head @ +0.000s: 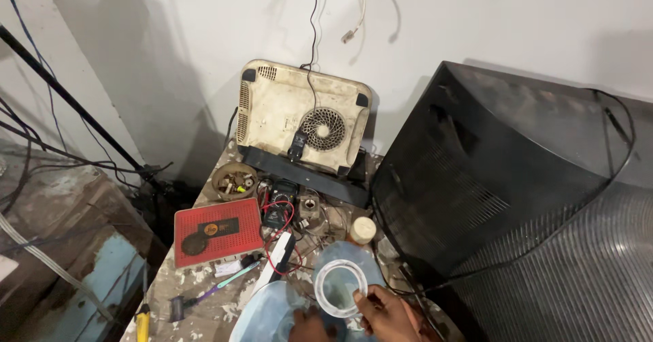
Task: The person disassembles a pedestal fan at a cluttered workbench. They remove the front grille, unscrew and detach the blue plastic blades and the blade cap, use a screwdriver on the fan body, then open the white motor housing and pull out the motor with exposed wiring.
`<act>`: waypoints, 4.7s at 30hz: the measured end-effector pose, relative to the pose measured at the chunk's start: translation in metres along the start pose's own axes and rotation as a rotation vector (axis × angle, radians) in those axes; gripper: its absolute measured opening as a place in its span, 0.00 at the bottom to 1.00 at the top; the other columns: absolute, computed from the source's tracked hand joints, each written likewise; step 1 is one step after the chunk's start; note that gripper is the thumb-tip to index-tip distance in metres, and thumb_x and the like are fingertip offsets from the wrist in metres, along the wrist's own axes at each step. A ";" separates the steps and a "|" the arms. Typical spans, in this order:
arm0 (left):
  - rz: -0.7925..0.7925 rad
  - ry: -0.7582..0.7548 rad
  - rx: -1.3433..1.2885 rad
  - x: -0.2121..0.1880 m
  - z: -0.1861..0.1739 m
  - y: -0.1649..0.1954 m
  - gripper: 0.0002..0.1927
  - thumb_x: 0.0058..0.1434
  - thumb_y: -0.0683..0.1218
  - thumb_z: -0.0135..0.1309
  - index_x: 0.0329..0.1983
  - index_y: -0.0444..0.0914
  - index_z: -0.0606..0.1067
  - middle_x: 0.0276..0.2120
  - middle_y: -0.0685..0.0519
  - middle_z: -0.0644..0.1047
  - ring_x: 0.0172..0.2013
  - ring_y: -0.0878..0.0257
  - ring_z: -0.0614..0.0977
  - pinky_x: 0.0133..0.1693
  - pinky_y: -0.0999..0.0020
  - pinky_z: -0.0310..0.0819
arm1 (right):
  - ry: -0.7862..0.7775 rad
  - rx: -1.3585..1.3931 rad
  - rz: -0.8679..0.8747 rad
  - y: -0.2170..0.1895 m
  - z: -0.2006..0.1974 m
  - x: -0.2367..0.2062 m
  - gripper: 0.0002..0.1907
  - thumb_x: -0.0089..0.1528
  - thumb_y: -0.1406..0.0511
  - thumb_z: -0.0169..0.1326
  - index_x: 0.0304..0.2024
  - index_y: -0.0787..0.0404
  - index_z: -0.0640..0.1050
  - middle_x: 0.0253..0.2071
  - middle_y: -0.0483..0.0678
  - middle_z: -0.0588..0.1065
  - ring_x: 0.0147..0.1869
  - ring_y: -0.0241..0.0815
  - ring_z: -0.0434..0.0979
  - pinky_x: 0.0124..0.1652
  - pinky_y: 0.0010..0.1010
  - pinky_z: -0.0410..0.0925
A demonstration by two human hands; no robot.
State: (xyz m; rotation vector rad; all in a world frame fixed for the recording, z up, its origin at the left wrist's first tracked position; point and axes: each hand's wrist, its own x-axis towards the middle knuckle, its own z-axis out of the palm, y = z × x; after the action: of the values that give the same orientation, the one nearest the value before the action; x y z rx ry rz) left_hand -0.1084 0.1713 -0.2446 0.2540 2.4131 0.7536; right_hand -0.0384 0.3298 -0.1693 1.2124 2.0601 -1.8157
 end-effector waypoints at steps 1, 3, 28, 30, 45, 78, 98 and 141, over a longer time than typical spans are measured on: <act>0.039 -0.006 -0.031 0.001 0.004 0.002 0.40 0.48 0.56 0.68 0.64 0.50 0.67 0.56 0.41 0.68 0.50 0.42 0.81 0.54 0.52 0.77 | -0.017 0.011 -0.035 -0.002 0.002 0.000 0.16 0.65 0.59 0.60 0.37 0.68 0.80 0.18 0.47 0.71 0.20 0.34 0.69 0.24 0.29 0.64; 0.117 -0.017 -0.092 0.003 0.011 0.005 0.42 0.47 0.54 0.68 0.66 0.57 0.65 0.54 0.42 0.70 0.51 0.43 0.80 0.54 0.52 0.75 | -0.052 0.034 -0.107 -0.008 0.007 0.000 0.16 0.64 0.59 0.60 0.38 0.68 0.80 0.18 0.47 0.71 0.19 0.35 0.69 0.23 0.29 0.63; -0.329 0.759 -1.337 -0.033 -0.019 -0.064 0.17 0.64 0.52 0.56 0.46 0.35 0.80 0.36 0.48 0.83 0.33 0.59 0.85 0.33 0.61 0.78 | -0.322 -0.116 -0.313 -0.059 0.068 0.010 0.13 0.63 0.60 0.58 0.34 0.65 0.80 0.23 0.42 0.72 0.23 0.32 0.67 0.25 0.28 0.63; -0.428 0.976 -0.924 -0.046 -0.021 -0.067 0.16 0.62 0.51 0.60 0.46 0.35 0.81 0.34 0.46 0.85 0.33 0.58 0.85 0.38 0.63 0.78 | -0.306 -0.105 -0.335 -0.056 0.072 0.022 0.14 0.64 0.60 0.57 0.33 0.66 0.80 0.23 0.43 0.73 0.22 0.33 0.66 0.24 0.30 0.61; -0.552 0.928 -0.813 -0.073 -0.038 -0.065 0.10 0.55 0.47 0.61 0.40 0.44 0.82 0.34 0.50 0.85 0.36 0.54 0.87 0.40 0.58 0.79 | -0.410 -0.716 -0.996 -0.096 0.222 0.070 0.11 0.62 0.60 0.57 0.33 0.63 0.77 0.28 0.57 0.77 0.32 0.55 0.79 0.34 0.43 0.69; -0.131 1.051 -1.676 -0.111 -0.132 -0.160 0.10 0.66 0.40 0.53 0.50 0.36 0.70 0.41 0.46 0.80 0.37 0.56 0.84 0.31 0.61 0.82 | -0.234 -0.407 -0.650 0.023 0.060 0.035 0.22 0.57 0.67 0.60 0.55 0.57 0.75 0.43 0.47 0.80 0.42 0.40 0.81 0.38 0.30 0.74; -0.143 0.652 -2.056 -0.076 0.014 -0.024 0.18 0.60 0.37 0.52 0.53 0.42 0.70 0.48 0.48 0.79 0.45 0.49 0.85 0.38 0.48 0.83 | 0.481 -0.349 -0.885 0.022 0.015 -0.039 0.29 0.51 0.68 0.66 0.54 0.64 0.73 0.49 0.56 0.71 0.44 0.47 0.78 0.38 0.34 0.72; -0.310 0.948 -0.502 -0.102 0.028 -0.067 0.18 0.55 0.51 0.62 0.47 0.41 0.76 0.44 0.47 0.77 0.41 0.49 0.82 0.42 0.55 0.77 | -0.039 -0.814 -1.184 0.026 0.064 -0.031 0.25 0.55 0.63 0.64 0.53 0.60 0.73 0.51 0.51 0.73 0.55 0.55 0.70 0.49 0.47 0.62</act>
State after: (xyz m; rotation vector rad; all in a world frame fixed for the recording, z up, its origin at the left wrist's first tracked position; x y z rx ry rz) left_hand -0.0102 0.0945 -0.2522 -0.8373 2.8368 1.5234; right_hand -0.0262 0.2578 -0.1884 -0.3547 3.2437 -0.8262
